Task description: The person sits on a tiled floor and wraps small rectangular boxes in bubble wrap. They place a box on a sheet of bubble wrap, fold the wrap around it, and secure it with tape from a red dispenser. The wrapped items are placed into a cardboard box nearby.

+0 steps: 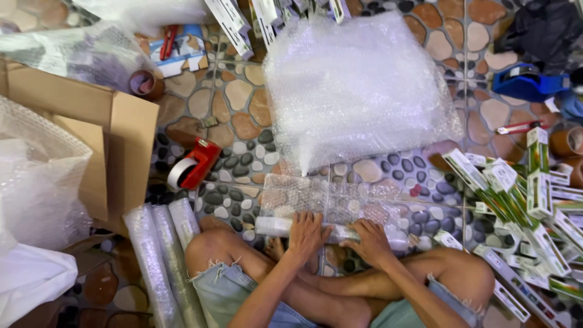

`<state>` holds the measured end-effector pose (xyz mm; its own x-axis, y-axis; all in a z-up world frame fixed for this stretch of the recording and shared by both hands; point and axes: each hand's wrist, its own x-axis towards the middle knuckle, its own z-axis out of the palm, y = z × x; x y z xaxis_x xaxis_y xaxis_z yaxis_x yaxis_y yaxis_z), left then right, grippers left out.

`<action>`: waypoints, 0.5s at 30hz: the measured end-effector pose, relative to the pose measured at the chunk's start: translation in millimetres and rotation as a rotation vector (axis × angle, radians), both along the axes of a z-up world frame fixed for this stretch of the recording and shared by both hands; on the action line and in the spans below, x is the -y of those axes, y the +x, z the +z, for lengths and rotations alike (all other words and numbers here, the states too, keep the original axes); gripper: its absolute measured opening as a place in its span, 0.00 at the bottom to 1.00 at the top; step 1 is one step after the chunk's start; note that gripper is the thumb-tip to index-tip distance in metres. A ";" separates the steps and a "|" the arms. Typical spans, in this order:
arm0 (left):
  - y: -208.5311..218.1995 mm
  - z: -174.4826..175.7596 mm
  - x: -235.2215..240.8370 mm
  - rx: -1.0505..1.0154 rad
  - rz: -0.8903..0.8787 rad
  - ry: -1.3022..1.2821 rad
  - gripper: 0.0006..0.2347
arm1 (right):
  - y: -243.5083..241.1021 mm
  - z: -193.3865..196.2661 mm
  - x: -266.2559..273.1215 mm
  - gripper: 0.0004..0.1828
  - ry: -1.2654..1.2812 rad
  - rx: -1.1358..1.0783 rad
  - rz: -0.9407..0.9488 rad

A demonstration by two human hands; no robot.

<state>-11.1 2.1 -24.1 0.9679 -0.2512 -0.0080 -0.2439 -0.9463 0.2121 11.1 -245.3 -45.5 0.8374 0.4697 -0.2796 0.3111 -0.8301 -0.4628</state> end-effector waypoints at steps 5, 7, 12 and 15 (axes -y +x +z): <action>3.8 6.5 15.3 0.163 0.045 -0.186 0.20 | 43.5 1.7 0.6 0.35 0.118 -0.086 -0.059; 2.9 21.0 13.7 0.149 0.032 -0.145 0.22 | 46.1 15.5 -2.6 0.36 0.088 -0.081 -0.078; 39.4 26.6 -2.6 -0.072 -0.058 0.002 0.28 | 5.8 24.1 -23.4 0.24 -0.045 0.371 -0.089; 75.0 0.0 -5.9 -0.109 -0.092 0.092 0.41 | -1.8 38.9 -42.0 0.35 -0.158 0.336 -0.103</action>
